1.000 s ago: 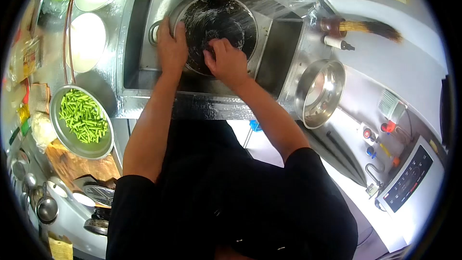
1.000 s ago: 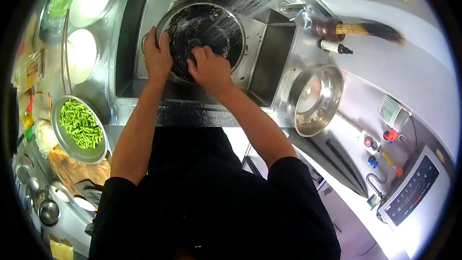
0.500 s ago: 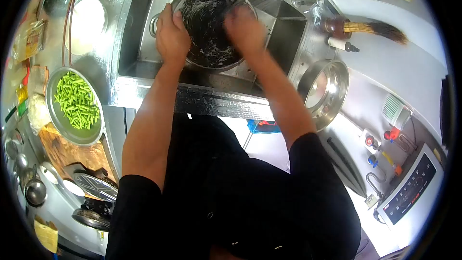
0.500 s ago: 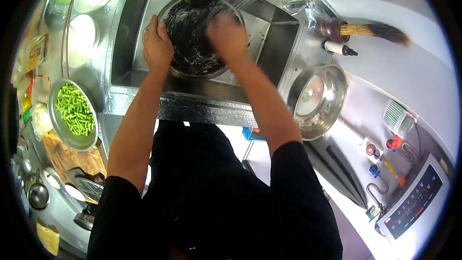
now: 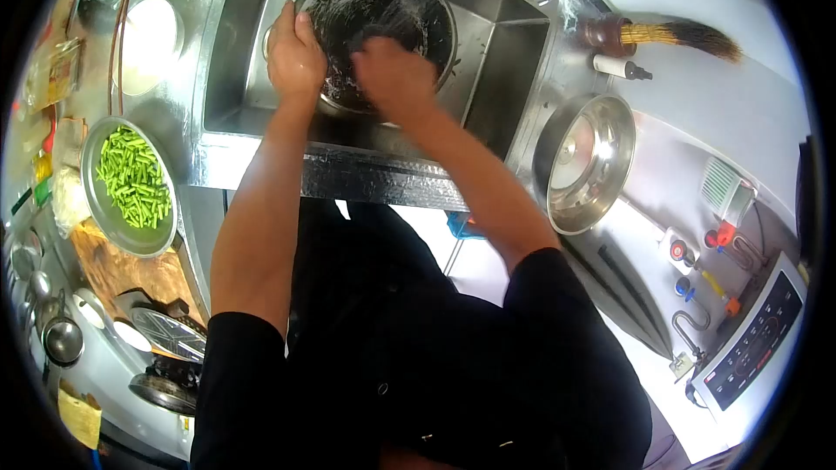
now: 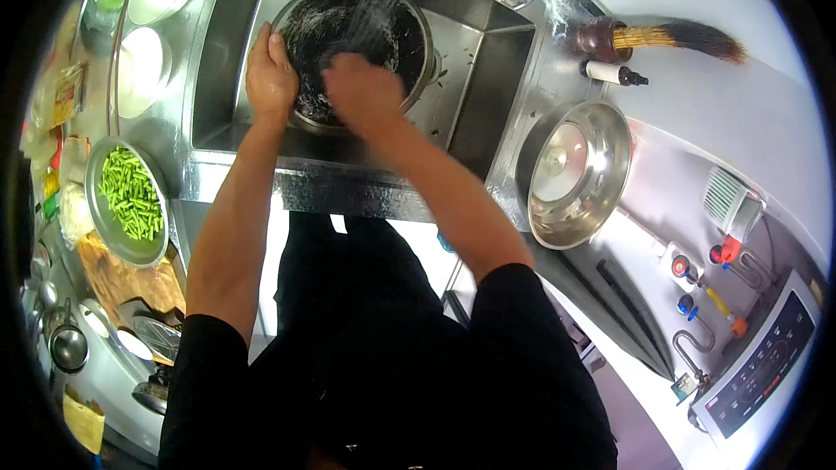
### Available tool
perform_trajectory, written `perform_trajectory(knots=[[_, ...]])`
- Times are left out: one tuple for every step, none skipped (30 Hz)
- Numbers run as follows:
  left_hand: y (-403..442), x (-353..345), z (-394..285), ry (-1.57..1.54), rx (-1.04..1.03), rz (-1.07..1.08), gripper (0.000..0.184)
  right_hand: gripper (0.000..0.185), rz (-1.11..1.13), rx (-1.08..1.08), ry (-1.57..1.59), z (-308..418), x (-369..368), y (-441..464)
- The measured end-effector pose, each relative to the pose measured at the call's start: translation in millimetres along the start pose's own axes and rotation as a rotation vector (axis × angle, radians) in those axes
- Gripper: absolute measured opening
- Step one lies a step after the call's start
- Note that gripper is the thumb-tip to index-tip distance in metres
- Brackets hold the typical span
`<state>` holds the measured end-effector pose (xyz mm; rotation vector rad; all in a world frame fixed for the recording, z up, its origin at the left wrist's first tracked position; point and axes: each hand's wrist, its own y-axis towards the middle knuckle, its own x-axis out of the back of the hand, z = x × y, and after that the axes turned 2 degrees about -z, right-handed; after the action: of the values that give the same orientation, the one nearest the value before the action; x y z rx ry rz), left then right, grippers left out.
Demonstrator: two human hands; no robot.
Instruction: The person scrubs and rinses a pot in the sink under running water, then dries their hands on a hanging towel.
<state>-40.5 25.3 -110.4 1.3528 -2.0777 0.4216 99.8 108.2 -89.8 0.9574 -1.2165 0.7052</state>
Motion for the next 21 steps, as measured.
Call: perform_trajectory(knots=[[-3.6, 0.9, 1.2, -0.001, 0.012, 0.011, 0.045, 0.023, 0.035, 0.092, -0.101, -23.0, 0.8, -6.5], [-5.4, 1.9, 4.1, 0.006, 0.019, 0.016, 0.045, 0.023, 0.043, 0.091, -0.094, -34.6, -6.6, 0.7], [-1.8, 0.5, 5.1, 0.009, 0.009, 0.003, 0.045, 0.022, 0.050, 0.029, -0.090, -48.2, -17.8, 18.0], [-2.0, -1.1, 5.1, 0.008, -0.003, 0.001, 0.045, 0.021, 0.060, -0.006, -0.090, -45.8, -17.6, 16.7], [-6.2, 0.2, 5.1, 0.009, 0.004, 0.005, 0.045, 0.021, 0.071, -0.041, -0.091, -42.6, -16.3, 15.5], [-6.0, 1.5, 5.3, 0.007, 0.007, 0.009, 0.045, 0.020, 0.023, -0.036, -0.017, -16.3, -6.7, 7.2], [-1.9, 0.3, 4.3, -0.001, 0.006, 0.006, 0.045, 0.020, -0.032, -0.028, 0.053, 7.8, 2.2, 3.2], [-2.5, -0.4, 4.7, -0.019, -0.016, -0.001, 0.046, 0.020, -0.080, -0.023, 0.121, 18.3, 7.1, 1.9], [-3.7, -1.5, 2.5, -0.028, -0.012, 0.004, 0.046, 0.020, -0.074, -0.024, 0.112, 8.2, 11.0, 6.5], [-5.2, -0.7, 0.3, -0.032, 0.008, 0.012, 0.046, 0.022, 0.038, -0.111, 0.118, -10.9, 17.5, 16.6], [-4.5, 1.7, 0.0, -0.032, 0.029, 0.011, 0.046, 0.025, 0.145, -0.189, 0.128, -29.0, 22.3, 29.4], [-3.5, 2.6, 0.1, -0.032, 0.034, 0.017, 0.046, 0.029, 0.255, -0.283, 0.133, -37.4, 25.2, 31.1], [-2.9, 2.2, 0.8, -0.031, 0.041, 0.034, 0.046, 0.029, 0.267, -0.280, 0.130, -23.9, 19.7, 26.7], [-2.6, 4.3, 1.6, -0.026, 0.046, 0.045, 0.046, 0.029, 0.159, -0.267, 0.153, 3.6, 9.2, 23.9], [-1.2, 3.2, 1.6, -0.032, 0.047, 0.035, 0.046, 0.029, 0.039, -0.249, 0.171, 16.9, 2.3, 21.9], [-2.1, 1.2, 2.1, -0.034, 0.028, 0.016, 0.046, 0.022, 0.158, -0.215, 0.128, 5.3, 6.6, 7.0], [-3.9, -1.1, 3.5, -0.038, 0.010, 0.004, 0.045, 0.022, 0.158, -0.213, 0.117, -13.6, 9.2, -0.5], [-4.8, -0.5, 1.6, -0.046, 0.017, 0.002, 0.045, 0.024, 0.139, -0.315, 0.128, -27.9, 18.9, -1.3], [-3.8, 0.0, 1.3, -0.045, 0.019, -0.003, 0.045, 0.026, 0.115, -0.406, 0.150, -34.5, 19.2, 4.4], [-4.9, -0.1, 0.7, -0.044, 0.016, 0.007, 0.045, 0.025, -0.036, -0.125, 0.045, -30.8, 6.0, 16.7], [-7.9, -1.5, 2.0, -0.041, 0.034, 0.016, 0.045, 0.025, -0.016, -0.123, 0.047, -16.3, 2.9, 19.5]])
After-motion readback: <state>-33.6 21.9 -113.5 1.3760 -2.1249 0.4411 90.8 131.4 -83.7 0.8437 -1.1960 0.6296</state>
